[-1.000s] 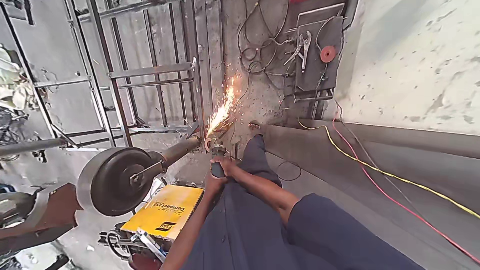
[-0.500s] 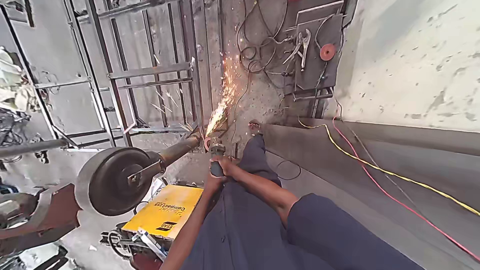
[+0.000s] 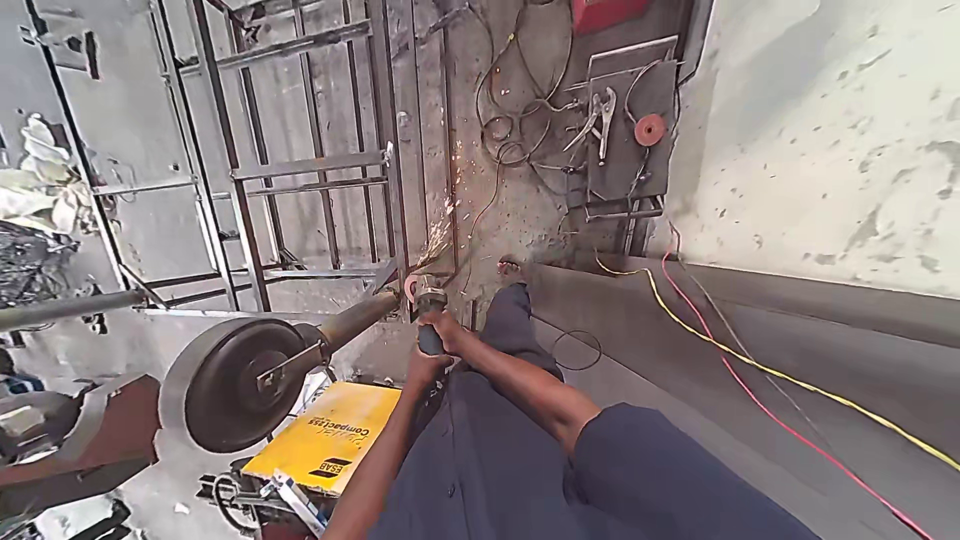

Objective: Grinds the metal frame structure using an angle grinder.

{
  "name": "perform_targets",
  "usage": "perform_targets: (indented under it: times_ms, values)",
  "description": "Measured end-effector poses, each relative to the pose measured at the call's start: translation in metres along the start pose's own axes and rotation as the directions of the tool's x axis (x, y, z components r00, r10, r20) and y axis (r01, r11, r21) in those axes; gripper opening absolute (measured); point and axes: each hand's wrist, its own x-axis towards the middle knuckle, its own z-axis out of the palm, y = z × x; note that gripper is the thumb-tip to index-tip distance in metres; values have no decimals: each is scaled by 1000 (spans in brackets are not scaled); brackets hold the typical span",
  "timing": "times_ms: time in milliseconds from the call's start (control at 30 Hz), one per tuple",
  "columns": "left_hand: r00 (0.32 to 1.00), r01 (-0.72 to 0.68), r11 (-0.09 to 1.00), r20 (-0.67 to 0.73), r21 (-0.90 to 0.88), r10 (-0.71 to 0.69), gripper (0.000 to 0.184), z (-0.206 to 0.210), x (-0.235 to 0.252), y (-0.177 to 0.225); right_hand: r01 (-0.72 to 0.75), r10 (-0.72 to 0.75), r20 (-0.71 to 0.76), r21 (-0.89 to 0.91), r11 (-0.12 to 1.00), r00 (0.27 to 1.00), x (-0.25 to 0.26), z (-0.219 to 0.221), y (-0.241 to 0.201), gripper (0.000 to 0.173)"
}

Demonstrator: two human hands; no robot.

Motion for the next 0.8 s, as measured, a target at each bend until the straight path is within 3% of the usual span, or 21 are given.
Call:
perform_targets:
  times_ms: [67, 133, 233, 333, 433, 500, 667, 800]
  values:
    - [1000, -23, 999, 5, -41, 23, 66, -4, 11, 21, 76, -76, -9, -23, 997, 997, 8, 10, -24, 31]
    - [998, -48, 985, 40, -167, 56, 65, -9, 22, 42, 147, -165, -70, -213, 966, 984, 18, 22, -51, 39]
    - [993, -44, 880, 79, -474, 92, 49, 2, 37, 57, 66, -214, -145, -663, 746, 966, 21, 42, -96, 54]
    - [993, -50, 711, 38, -702, 108, 33, 27, 37, 67, 6, -208, -120, -854, 521, 971, 18, 50, -115, 66]
    - [998, -22, 606, 18, -795, 60, 28, 47, 40, 85, 19, -201, -65, -920, 392, 977, 10, 48, -138, 55]
    - [997, -16, 611, 34, -791, 70, 28, 50, 56, 105, 45, -230, -49, -922, 384, 972, 15, 47, -160, 47]
    - [983, -22, 651, 102, -759, 152, 26, 35, 108, 193, 56, -361, -119, -896, 440, 925, 61, 60, -252, 56]
    - [967, -24, 660, 149, -751, 205, 27, 29, 111, 214, 21, -363, -110, -941, 339, 925, 72, 73, -285, 49]
